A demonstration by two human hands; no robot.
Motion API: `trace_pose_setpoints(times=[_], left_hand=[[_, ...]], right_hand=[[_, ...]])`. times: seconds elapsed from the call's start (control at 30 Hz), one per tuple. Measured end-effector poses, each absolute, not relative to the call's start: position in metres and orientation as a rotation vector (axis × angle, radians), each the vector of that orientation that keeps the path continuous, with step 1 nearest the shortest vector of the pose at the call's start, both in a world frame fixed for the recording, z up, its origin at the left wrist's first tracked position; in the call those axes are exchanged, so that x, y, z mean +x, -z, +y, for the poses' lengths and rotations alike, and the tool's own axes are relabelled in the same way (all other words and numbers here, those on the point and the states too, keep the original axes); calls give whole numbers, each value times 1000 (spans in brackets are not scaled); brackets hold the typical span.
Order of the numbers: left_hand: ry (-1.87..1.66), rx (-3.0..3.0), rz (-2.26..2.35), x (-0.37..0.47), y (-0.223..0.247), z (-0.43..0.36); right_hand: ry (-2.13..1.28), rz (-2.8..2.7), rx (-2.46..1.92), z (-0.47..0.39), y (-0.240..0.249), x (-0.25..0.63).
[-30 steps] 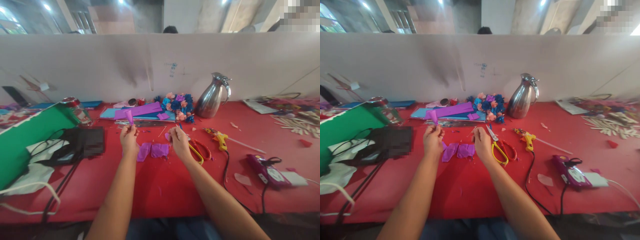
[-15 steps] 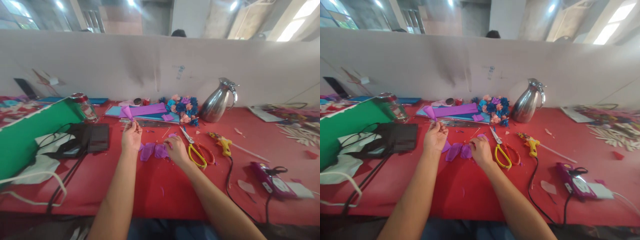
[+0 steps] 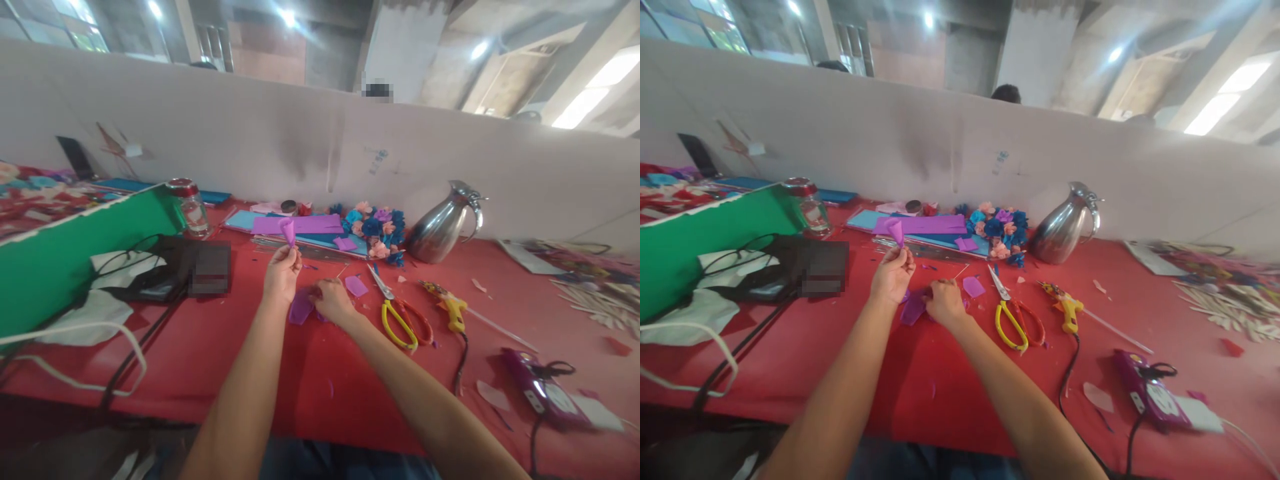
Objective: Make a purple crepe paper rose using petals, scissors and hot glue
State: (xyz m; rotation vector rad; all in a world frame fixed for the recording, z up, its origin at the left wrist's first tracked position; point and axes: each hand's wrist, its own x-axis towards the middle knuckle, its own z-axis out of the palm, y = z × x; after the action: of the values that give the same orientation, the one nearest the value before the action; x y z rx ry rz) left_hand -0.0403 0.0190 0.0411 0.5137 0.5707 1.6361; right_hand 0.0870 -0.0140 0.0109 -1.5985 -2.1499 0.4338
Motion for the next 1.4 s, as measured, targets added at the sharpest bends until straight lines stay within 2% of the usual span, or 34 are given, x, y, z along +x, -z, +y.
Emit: trace_pose_setpoints(times=[0.57, 0.9, 1.1, 1.4], left_hand=[[-1571, 420, 739, -48, -34, 22], [-1569, 451, 785, -48, -34, 21], [-1572, 509, 844, -42, -34, 19], [-1576, 965, 879, -15, -39, 4]], right_hand=[[-444, -2022, -1657, -12, -9, 88], [-350, -1448, -1252, -26, -10, 88], [-707, -1196, -1137, -31, -28, 105], [-1037, -915, -1012, -33, -15, 132]])
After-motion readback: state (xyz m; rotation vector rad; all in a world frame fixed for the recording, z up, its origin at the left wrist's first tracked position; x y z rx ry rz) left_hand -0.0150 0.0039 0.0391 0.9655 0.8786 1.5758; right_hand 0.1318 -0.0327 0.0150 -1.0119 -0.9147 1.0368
